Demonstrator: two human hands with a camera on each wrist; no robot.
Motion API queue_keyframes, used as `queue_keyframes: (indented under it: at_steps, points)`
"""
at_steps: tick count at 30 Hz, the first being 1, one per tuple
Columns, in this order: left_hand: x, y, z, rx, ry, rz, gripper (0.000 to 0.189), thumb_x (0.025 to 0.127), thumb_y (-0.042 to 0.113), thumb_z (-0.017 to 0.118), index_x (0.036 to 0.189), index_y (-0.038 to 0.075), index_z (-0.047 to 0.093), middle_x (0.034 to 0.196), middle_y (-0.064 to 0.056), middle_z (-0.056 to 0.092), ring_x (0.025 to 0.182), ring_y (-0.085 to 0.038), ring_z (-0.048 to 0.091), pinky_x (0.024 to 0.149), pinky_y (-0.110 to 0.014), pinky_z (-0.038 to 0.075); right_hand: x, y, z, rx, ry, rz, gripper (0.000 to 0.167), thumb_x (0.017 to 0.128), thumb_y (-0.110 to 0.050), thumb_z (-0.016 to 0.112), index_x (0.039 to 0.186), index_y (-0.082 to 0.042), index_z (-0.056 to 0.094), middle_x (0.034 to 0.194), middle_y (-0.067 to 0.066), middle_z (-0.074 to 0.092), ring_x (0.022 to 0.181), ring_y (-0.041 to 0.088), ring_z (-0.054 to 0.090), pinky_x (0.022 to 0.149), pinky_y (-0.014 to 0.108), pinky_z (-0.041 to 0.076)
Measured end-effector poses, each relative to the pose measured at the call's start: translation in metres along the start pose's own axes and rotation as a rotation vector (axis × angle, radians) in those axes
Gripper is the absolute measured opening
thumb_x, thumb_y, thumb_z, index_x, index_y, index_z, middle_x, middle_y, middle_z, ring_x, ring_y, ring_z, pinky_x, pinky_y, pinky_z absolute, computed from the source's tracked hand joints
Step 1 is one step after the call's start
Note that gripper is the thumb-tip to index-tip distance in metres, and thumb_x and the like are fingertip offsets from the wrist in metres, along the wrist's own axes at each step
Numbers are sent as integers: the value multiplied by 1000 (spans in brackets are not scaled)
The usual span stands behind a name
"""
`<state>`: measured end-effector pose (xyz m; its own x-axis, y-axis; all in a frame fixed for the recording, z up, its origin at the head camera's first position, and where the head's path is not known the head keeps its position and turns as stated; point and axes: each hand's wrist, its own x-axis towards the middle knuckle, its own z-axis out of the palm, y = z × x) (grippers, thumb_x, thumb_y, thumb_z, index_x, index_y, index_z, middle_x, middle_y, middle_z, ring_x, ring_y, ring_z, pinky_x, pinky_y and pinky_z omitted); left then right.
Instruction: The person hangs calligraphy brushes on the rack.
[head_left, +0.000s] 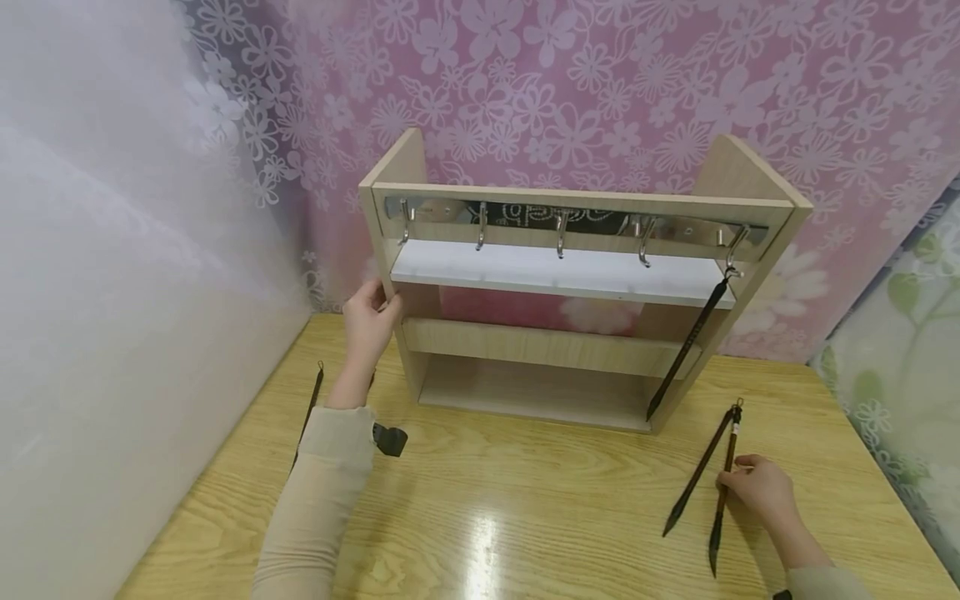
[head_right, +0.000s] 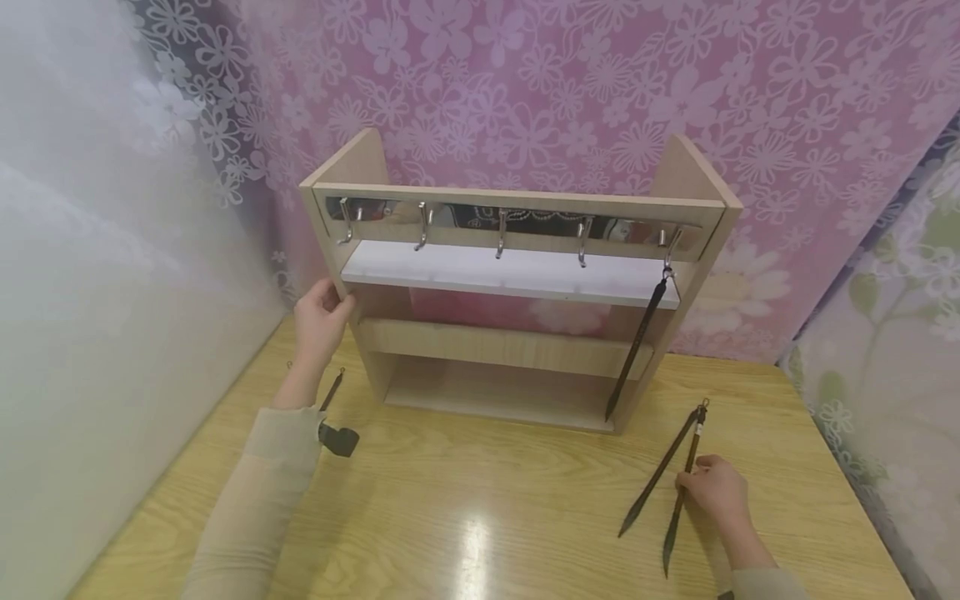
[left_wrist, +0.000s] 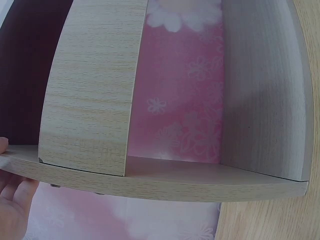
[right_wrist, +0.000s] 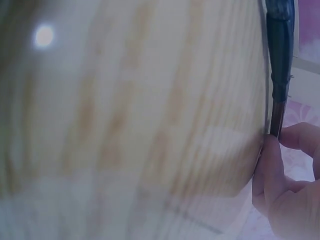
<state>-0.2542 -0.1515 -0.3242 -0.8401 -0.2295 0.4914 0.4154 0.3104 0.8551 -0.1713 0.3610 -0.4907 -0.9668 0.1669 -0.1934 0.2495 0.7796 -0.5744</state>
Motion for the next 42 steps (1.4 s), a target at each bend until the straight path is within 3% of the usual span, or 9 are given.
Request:
queue_keyframes:
  at_steps: [7, 12, 21, 24, 30, 42]
  points:
    - [1, 2, 1, 34, 7, 1, 28, 80, -5, 52, 107, -11, 56, 101, -28, 58, 97, -34, 56, 82, -37, 48, -1, 0, -3, 25, -9, 26, 57, 82, -22, 56, 113, 22, 39, 93, 33, 54, 82, 41, 53, 64, 44, 48]
    - [0, 2, 2, 7, 2, -12, 30, 80, -5, 52, 109, -11, 55, 104, -27, 57, 99, -34, 56, 83, -35, 47, -2, 2, -4, 49, -13, 46, 62, 82, -27, 56, 116, 22, 37, 102, 36, 49, 89, 45, 49, 69, 46, 46]
    - [0, 2, 2, -7, -3, -7, 30, 80, -5, 52, 110, -11, 55, 105, -27, 57, 100, -33, 55, 84, -35, 47, -4, 8, -6, 129, -22, 53, 63, 85, -27, 54, 119, 22, 33, 99, 32, 51, 88, 41, 50, 69, 42, 47]
    - [0, 1, 2, -6, -1, -3, 30, 80, -6, 52, 109, -11, 55, 105, -27, 57, 100, -33, 55, 84, -35, 47, -5, 9, -8, 158, -5, 35, 60, 85, -23, 53, 119, 22, 33, 94, 27, 54, 81, 32, 55, 67, 37, 49]
    - [0, 0, 3, -3, 5, -4, 29, 80, -6, 52, 108, -11, 55, 103, -27, 58, 99, -33, 56, 83, -36, 47, -11, 7, -9, 351, 2, 25, 59, 85, -12, 52, 124, 23, 24, 84, 7, 54, 65, 2, 54, 63, 24, 53]
    - [0, 0, 2, 15, 25, 14, 27, 79, -6, 51, 105, -12, 57, 100, -27, 59, 95, -32, 57, 81, -38, 49, -18, -15, -13, 483, -20, 45, 56, 89, -10, 48, 127, 21, 20, 90, 7, 49, 69, -2, 52, 71, 28, 52]
